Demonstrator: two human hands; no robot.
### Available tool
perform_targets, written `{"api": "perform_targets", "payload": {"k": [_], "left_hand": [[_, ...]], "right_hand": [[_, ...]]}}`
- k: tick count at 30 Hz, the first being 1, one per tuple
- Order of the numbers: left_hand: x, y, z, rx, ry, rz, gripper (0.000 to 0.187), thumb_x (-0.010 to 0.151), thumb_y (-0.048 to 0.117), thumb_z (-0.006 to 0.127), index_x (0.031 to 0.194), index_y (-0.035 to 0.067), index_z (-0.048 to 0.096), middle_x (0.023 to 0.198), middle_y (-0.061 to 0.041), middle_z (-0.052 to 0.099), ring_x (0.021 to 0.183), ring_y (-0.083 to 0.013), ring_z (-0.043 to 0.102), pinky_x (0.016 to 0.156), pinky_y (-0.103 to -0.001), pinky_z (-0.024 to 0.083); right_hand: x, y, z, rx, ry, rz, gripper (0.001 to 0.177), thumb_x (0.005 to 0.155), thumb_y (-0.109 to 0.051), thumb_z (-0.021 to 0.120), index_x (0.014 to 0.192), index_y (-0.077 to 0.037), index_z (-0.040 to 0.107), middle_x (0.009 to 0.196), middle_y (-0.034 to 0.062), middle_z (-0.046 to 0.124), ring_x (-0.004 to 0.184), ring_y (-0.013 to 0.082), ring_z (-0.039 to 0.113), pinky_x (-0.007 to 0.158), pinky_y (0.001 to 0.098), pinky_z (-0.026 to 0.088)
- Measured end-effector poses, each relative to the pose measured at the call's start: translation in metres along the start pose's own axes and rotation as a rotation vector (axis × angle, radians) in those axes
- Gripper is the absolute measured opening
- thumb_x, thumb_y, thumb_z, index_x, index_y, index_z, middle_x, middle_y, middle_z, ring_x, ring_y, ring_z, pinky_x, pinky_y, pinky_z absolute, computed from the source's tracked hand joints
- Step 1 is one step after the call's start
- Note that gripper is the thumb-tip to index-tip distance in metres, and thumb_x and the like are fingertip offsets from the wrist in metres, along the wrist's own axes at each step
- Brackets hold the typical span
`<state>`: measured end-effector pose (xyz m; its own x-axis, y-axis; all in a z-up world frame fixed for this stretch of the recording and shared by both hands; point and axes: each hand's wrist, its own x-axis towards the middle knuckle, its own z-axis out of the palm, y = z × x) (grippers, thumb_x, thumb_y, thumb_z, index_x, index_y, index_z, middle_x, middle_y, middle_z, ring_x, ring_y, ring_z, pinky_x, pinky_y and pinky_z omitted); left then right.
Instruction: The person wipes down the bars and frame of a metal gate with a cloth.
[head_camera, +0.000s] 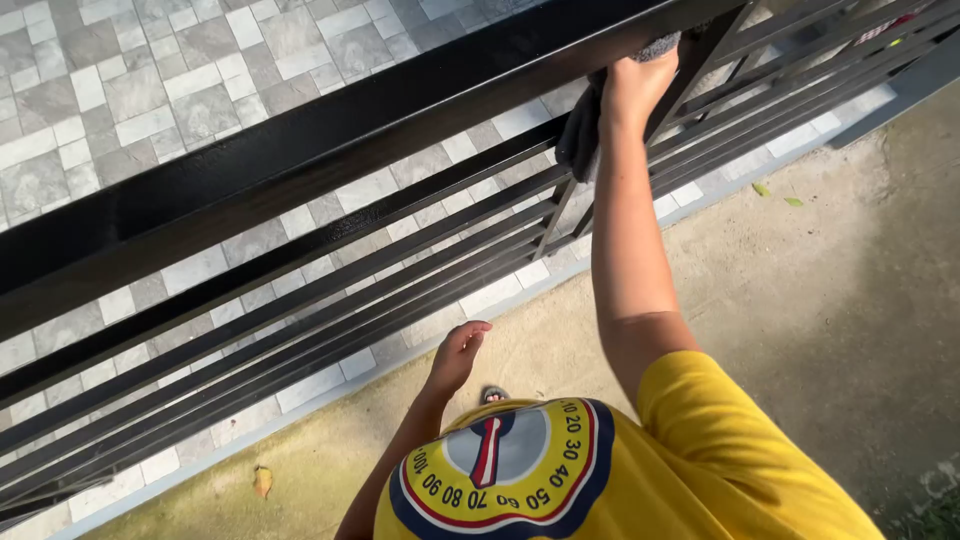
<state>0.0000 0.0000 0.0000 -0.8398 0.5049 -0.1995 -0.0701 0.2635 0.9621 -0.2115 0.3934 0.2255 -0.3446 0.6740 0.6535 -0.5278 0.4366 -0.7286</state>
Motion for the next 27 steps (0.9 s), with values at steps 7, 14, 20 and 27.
{"api": "perform_targets", "payload": {"k": [7,14,20,27], "left_hand": [[-0.013,0.0,-0.005,0.07,-0.038,-0.079,0.027,0.103,0.023,0.052,0.12,0.012,0.07,0.122,-0.007,0.07,0.112,-0.02,0.064,0.099,-0.035,0.049],[-0.019,-0.002,-0.003,0.051,-0.044,-0.082,0.027,0.103,0.024,0.054,0.12,0.011,0.07,0.121,-0.007,0.07,0.11,-0.0204,0.065,0.099,-0.034,0.049],[-0.014,-0.025,-0.014,0.054,-0.022,-0.039,0.025,0.103,0.024,0.056,0.119,0.01,0.07,0.117,-0.006,0.073,0.107,-0.0191,0.066,0.096,-0.033,0.051],[-0.008,-0.02,-0.011,0.069,-0.076,-0.202,0.03,0.109,0.028,0.048,0.125,0.012,0.067,0.126,-0.003,0.069,0.112,-0.0164,0.063,0.1,-0.033,0.05]], "right_hand": [[-0.003,-0.012,-0.02,0.183,-0.182,0.241,0.021,0.087,0.002,0.076,0.106,0.004,0.069,0.101,0.0114,0.074,0.09,0.0206,0.071,0.084,0.0353,0.059],[-0.061,0.038,-0.05,0.206,-0.306,0.428,0.034,0.084,-0.006,0.079,0.114,0.001,0.066,0.103,0.0066,0.07,0.095,0.0169,0.068,0.086,0.0313,0.056],[-0.01,-0.019,-0.026,0.345,-0.29,0.301,0.033,0.087,-0.005,0.083,0.114,0.003,0.065,0.105,0.0084,0.071,0.095,0.0176,0.07,0.09,0.0328,0.058],[-0.015,-0.001,-0.018,0.319,-0.272,0.447,0.033,0.096,-0.011,0.078,0.115,0.01,0.062,0.095,0.0208,0.065,0.08,0.0278,0.062,0.079,0.0405,0.05]]}}
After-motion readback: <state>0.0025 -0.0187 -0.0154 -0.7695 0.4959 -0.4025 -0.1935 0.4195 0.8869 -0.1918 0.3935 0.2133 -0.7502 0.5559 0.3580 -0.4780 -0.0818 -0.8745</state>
